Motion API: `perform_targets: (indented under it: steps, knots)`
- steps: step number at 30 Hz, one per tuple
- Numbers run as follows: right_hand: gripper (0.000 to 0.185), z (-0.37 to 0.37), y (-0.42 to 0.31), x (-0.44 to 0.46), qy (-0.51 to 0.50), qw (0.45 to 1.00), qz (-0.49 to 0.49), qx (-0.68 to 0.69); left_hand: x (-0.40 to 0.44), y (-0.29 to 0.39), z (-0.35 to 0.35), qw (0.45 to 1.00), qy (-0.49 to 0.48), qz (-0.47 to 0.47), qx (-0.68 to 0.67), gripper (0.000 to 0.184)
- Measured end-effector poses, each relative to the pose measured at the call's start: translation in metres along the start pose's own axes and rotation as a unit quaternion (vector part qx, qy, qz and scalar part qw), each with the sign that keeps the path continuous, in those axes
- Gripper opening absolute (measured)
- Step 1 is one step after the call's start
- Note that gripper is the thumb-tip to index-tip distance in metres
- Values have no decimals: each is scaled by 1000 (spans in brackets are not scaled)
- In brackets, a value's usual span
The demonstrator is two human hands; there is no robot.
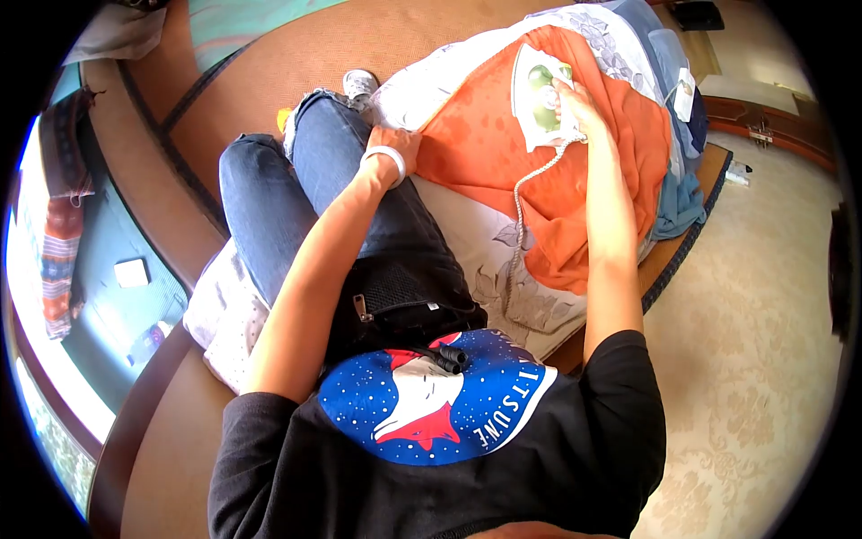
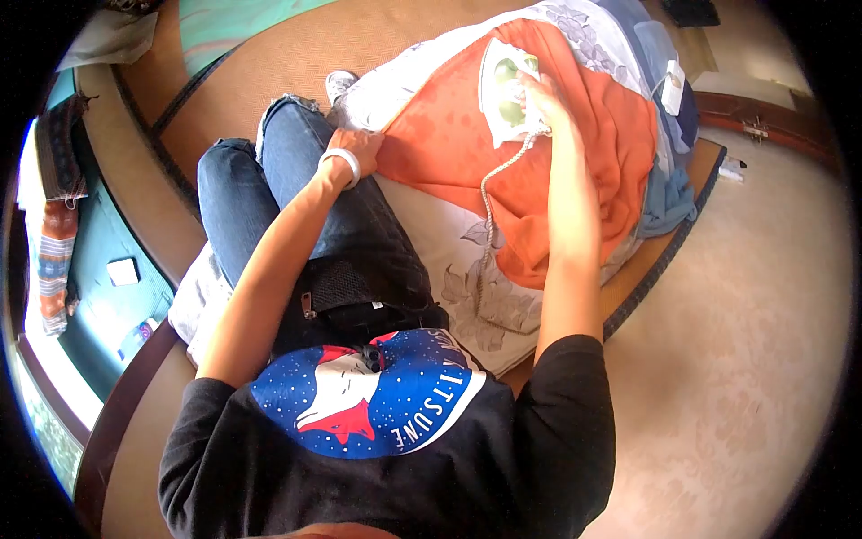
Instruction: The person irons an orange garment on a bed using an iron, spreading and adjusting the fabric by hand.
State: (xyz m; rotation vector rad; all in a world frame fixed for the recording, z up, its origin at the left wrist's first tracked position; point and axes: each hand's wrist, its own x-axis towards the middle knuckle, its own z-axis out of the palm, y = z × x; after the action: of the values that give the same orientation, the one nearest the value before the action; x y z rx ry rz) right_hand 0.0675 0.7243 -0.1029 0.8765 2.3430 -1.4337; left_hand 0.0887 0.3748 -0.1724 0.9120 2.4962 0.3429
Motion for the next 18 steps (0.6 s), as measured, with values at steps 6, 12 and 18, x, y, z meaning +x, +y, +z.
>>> perform_targets:
  steps: [6, 12, 18]
  knots:
    - [33, -1, 0, -1, 3, 1000, 1, 11, 0, 0, 1, 1000, -4, 5, 5, 22]
    - [25, -10, 24, -65, -68, 996, 0, 55, 1, 1, -3, 1000, -19, -4, 18, 23]
    - [26, -49, 71, -165, -72, 995, 70, -15, 0, 7, 0, 997, -32, -19, 63, 26]
